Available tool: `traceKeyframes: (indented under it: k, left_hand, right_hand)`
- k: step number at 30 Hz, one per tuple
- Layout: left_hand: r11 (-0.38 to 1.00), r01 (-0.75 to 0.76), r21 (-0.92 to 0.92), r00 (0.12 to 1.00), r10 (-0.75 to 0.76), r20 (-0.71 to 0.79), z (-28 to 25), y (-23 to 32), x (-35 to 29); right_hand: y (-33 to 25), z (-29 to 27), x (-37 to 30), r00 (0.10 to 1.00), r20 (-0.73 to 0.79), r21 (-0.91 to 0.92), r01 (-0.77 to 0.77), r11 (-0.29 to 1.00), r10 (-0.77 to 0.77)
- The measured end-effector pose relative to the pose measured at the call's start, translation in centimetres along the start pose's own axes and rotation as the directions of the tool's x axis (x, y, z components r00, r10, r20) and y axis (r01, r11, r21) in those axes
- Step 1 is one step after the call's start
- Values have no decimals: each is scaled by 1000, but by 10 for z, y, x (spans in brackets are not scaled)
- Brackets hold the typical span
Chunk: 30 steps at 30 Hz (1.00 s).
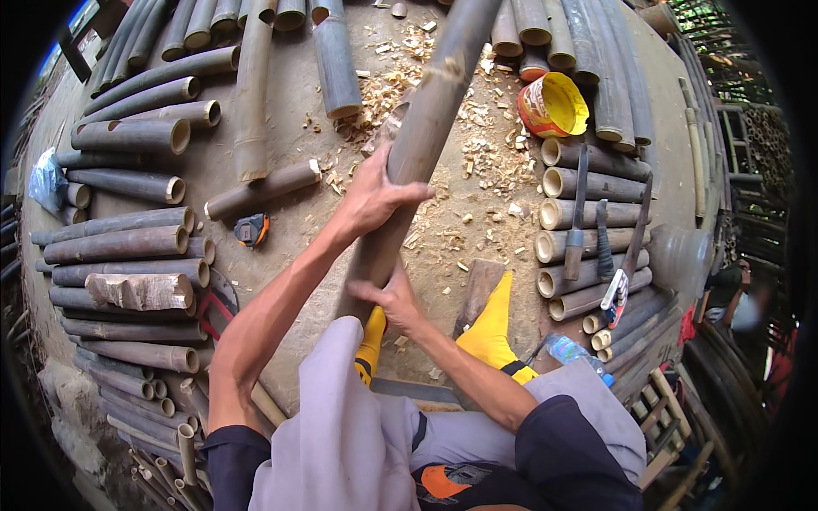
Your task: The person sits on the ground surrounded by bamboo poles and uses a knife to cut and shape the ends of the bamboo. They repeatedly pick up pieces, cut them, and inspect the results, occasionally using a wooden block to assist in the process.
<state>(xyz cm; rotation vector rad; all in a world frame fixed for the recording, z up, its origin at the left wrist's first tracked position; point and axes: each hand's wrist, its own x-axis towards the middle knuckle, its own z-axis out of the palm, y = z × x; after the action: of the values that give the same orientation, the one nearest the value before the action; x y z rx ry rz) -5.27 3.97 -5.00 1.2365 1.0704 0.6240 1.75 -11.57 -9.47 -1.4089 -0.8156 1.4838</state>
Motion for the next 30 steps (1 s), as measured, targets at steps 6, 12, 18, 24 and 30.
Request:
traceKeyframes:
  k: [6, 12, 18, 24, 30]
  left_hand:
    - [986, -164, -7, 975, 162, -150, 3, -17, 38]
    - [597, 79, 799, 923, 260, -285, 8, -84, 76]
    - [625, -29, 780, 954, 249, -164, -7, -120, 96]
    - [520, -249, 817, 959, 251, 132, -5, -114, 88]
    - [496, -226, 838, 965, 229, 125, -3, -116, 87]
  right_hand:
    - [-30, -32, 19, 957, -281, -194, 15, 981, -70]
    - [-5, -68, 5, 959, -270, -370, -21, 929, -86]
    - [11, -70, -8, 963, -267, -316, -65, 947, -23]
    - [37, -86, -10, 959, -282, -384, -108, 917, -6]
    - [73, -109, -16, 971, -238, -690, -168, 704, -1]
